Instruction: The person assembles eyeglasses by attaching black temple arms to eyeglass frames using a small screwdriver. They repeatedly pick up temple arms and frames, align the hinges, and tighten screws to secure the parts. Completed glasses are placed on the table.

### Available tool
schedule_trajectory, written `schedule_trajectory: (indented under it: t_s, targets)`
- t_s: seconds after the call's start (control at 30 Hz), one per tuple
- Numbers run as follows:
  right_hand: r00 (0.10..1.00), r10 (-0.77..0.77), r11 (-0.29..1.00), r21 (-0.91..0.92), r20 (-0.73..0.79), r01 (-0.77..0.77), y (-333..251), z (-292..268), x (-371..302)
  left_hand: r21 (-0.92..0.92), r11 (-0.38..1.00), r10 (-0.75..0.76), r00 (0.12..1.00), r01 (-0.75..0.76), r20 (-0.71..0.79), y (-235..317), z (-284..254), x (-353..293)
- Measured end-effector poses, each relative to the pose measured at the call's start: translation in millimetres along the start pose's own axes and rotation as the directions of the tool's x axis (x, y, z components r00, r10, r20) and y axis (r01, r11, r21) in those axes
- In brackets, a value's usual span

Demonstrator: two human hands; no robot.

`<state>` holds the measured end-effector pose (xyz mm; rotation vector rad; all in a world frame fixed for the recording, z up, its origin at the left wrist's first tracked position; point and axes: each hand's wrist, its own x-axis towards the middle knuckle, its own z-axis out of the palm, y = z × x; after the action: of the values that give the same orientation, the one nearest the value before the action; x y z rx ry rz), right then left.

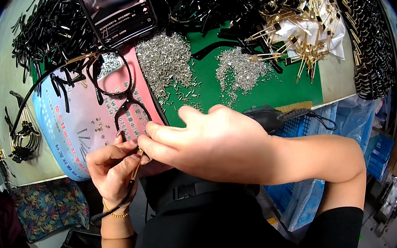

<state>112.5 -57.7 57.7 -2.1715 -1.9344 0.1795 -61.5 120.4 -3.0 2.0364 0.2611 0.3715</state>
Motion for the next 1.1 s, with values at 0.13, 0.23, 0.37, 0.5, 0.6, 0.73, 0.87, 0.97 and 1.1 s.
schedule_trajectory:
  t_s: [0.13, 0.23, 0.37, 0.5, 0.6, 0.73, 0.87, 0.97, 1.1]
  targets:
    - [0.999, -0.019, 0.997, -0.071, -0.03, 0.016, 1.9, 1.2, -1.0, 0.032, 0.99, 0.141, 0.989, -0.139, -0.044, -4.4, 4.4, 6.2]
    - [0.999, -0.02, 0.992, -0.126, -0.046, 0.014, -1.4, -6.7, -4.5, 0.221, 0.905, 0.382, 0.923, -0.363, -0.052, 3.1, 1.0, 21.0]
    - [0.985, 0.153, 0.983, 0.116, -0.084, -0.143, -5.9, -25.5, -15.9, 0.199, 0.913, 0.379, 0.92, -0.355, -0.095, 17.9, -21.4, 10.6]
    - [0.905, 0.425, 0.831, 0.399, -0.005, -0.388, -5.6, -37.4, -39.9, 0.122, 0.984, 0.152, 0.974, -0.133, -0.166, 100.2, -91.6, -2.4]
    - [0.781, 0.61, 0.742, 0.442, -0.133, -0.504, 9.6, -18.2, -79.8, 0.367, 0.813, -0.223, 0.824, 0.452, -0.52, 80.0, -95.4, 29.0]
    - [0.662, 0.727, 0.647, 0.506, -0.184, -0.57, 24.0, -9.0, -110.1, 0.654, 0.634, 0.002, 0.845, 0.413, -0.535, -11.3, -113.3, 60.6]
    - [0.624, 0.756, 0.649, 0.349, -0.197, -0.676, 29.5, -14.2, -119.7, 0.859, 0.399, 0.283, 0.848, 0.322, -0.449, -10.2, -146.4, 38.0]
    - [0.637, 0.696, 0.707, 0.16, -0.332, -0.689, 39.8, -9.1, -121.7, 0.895, 0.326, 0.252, 0.885, 0.304, -0.392, -31.9, -191.7, 17.8]
    - [0.669, 0.589, 0.749, -0.004, -0.453, -0.662, 65.2, 1.4, -141.3, 0.89, 0.457, 0.138, 0.987, 0.006, -0.077, -69.3, -257.8, 64.1]
